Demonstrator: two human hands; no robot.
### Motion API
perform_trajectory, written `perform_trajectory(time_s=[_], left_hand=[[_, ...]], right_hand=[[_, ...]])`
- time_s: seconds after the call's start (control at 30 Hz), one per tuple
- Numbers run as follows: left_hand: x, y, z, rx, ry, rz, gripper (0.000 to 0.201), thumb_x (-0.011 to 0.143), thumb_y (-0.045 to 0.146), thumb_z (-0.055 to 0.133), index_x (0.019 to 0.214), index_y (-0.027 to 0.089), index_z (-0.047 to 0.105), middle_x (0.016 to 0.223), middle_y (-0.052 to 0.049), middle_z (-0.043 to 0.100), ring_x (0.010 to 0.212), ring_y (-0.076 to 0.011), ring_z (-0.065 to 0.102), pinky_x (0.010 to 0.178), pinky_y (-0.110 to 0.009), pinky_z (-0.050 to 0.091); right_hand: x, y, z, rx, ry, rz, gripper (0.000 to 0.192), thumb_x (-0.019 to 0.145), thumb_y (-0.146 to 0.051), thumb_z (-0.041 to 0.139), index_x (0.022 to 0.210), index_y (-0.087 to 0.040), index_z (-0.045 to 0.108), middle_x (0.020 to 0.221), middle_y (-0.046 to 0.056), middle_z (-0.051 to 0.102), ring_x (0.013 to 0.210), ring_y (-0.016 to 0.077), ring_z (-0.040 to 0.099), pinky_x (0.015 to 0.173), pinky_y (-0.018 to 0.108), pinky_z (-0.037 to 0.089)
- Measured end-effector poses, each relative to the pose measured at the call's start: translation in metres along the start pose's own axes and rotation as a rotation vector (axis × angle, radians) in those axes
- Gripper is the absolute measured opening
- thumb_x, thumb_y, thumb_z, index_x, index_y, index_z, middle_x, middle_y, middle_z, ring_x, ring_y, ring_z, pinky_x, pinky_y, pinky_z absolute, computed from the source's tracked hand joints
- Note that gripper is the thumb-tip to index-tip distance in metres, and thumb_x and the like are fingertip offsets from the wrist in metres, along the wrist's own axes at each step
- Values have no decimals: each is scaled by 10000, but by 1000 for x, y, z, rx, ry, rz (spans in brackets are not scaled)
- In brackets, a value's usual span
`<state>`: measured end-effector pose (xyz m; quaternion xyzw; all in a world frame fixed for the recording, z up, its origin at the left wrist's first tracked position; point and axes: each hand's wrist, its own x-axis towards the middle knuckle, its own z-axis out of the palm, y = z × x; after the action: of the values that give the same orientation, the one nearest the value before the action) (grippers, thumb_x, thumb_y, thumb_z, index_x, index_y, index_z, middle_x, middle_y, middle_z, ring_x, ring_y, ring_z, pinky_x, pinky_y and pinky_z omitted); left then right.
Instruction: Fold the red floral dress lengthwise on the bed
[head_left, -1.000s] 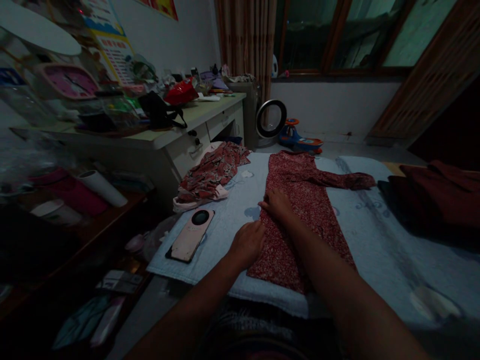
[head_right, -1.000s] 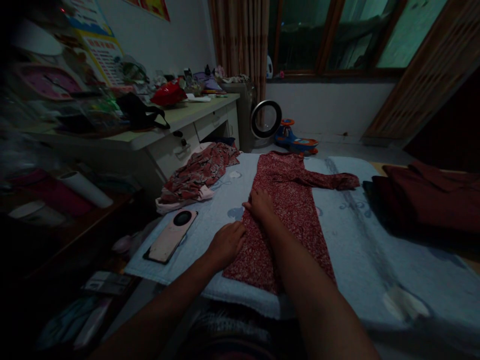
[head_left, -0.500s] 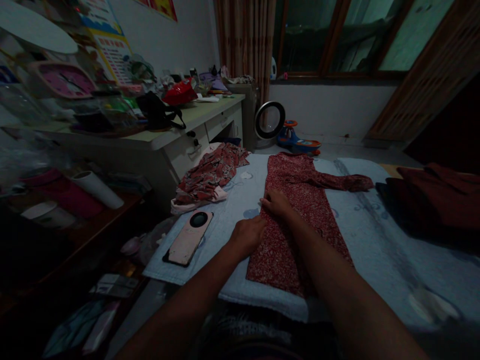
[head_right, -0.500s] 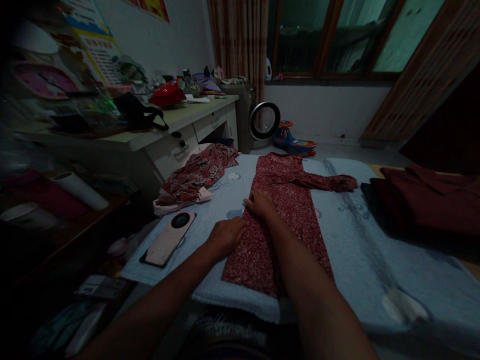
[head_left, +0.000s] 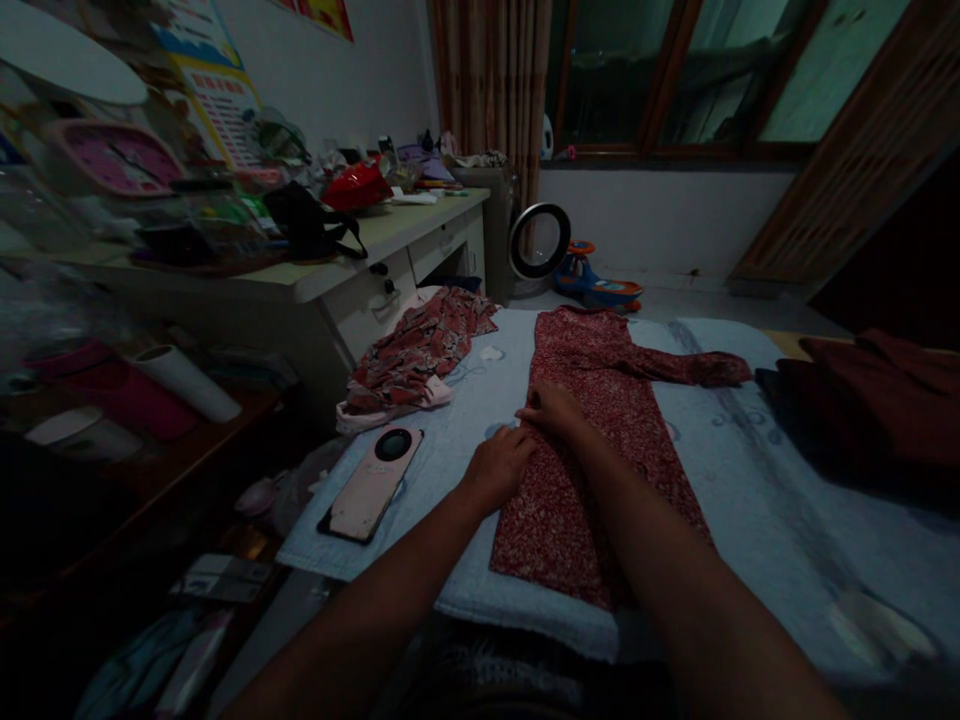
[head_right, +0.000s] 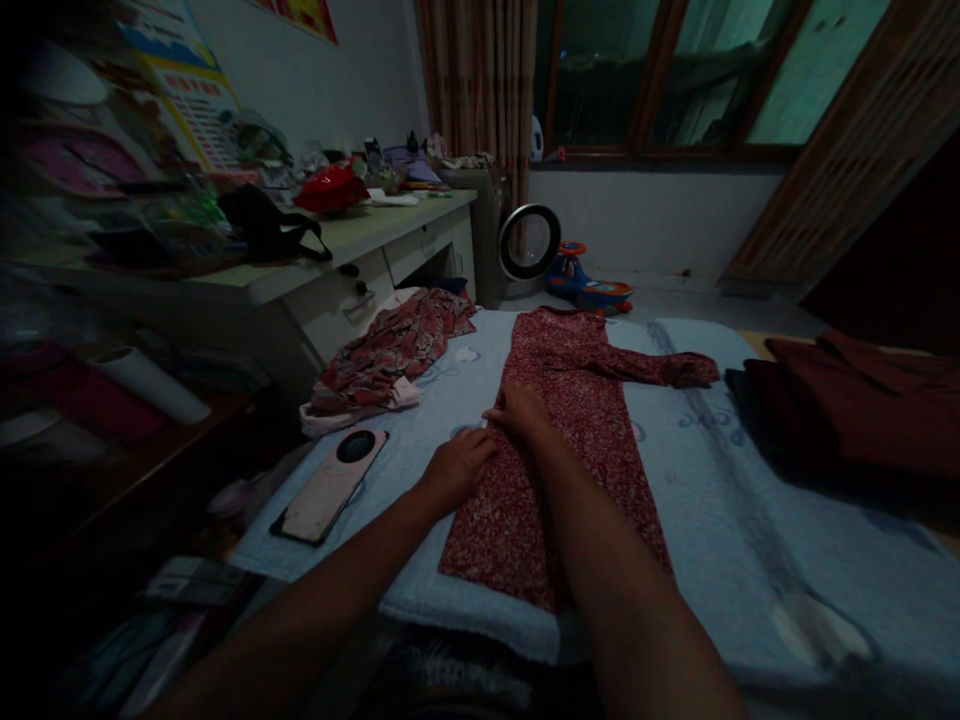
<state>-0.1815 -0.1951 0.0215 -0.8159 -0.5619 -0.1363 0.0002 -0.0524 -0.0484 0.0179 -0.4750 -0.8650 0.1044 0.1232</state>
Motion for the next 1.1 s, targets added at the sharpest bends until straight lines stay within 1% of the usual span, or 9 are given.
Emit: perform_trajectory(time_s=[0.13,0.27,0.33,0.43,0.5,0.6,0.67,0.9,1.1], left_hand=[[0,2,-3,0,-14,-5,156,950,146,481,1003,213,611,1108,-67,627,1004,-246,534,840,-382,501],[0,-1,2,-20,12,16,202,932,116,488,1055,213,615,1161,-76,630,1047,-250,543,908,-418,476],[0,-2,6,-39,42,27,269,931,114,484,1153,209,606,1285,-80,607,1163,-254,526,993,-432,444],[1,-5,11,-52,54,17,418,936,124,465,1345,189,524,1497,-93,477,1378,-255,406,1127,-447,348],[2,-6,13,-42,16,0,462,939,133,447,1398,175,488,1532,-105,444,1426,-250,365,1159,-453,313],[4,-6,14,-31,-19,-11,454,942,141,429,1387,186,505,1502,-98,486,1403,-227,408,1164,-430,318],[4,-5,13,-33,-9,-12,446,937,134,430,1370,191,520,1484,-92,506,1383,-224,434,1157,-420,331],[3,-6,13,-56,36,6,431,922,107,443,1333,183,548,1419,-107,554,1318,-236,491,1122,-433,378],[2,-7,13,-133,99,16,378,912,120,484,1267,197,588,1348,-86,600,1263,-233,525,1104,-423,399]], right_hand=[[3,-1,-3,7,2,45,293,838,-501,707,929,-225,676,996,53,723,901,219,634,708,283,420],[5,-2,-4,7,-5,83,297,865,-505,668,949,-221,678,1012,70,721,916,229,635,734,294,428],[6,-1,-3,17,11,90,289,907,-485,613,975,-210,675,1018,80,716,920,227,629,762,299,428],[7,3,-4,43,29,46,278,969,-419,518,1015,-191,669,1055,87,699,947,211,613,810,291,422],[6,8,-6,62,9,-22,258,944,-401,561,1033,-184,668,1060,74,686,950,196,602,819,276,419],[6,12,-7,70,-18,-84,331,831,-425,709,1040,-174,662,1050,64,667,939,197,590,795,268,423],[7,12,-7,62,-12,-73,345,809,-421,735,1037,-175,657,1047,63,665,944,201,590,786,269,423],[14,4,-2,9,20,98,256,915,-426,622,1055,-215,658,1100,68,673,952,211,619,780,289,438],[7,-4,-1,-55,36,104,257,956,-358,553,1150,-214,639,1185,95,632,1062,224,586,884,308,440]])
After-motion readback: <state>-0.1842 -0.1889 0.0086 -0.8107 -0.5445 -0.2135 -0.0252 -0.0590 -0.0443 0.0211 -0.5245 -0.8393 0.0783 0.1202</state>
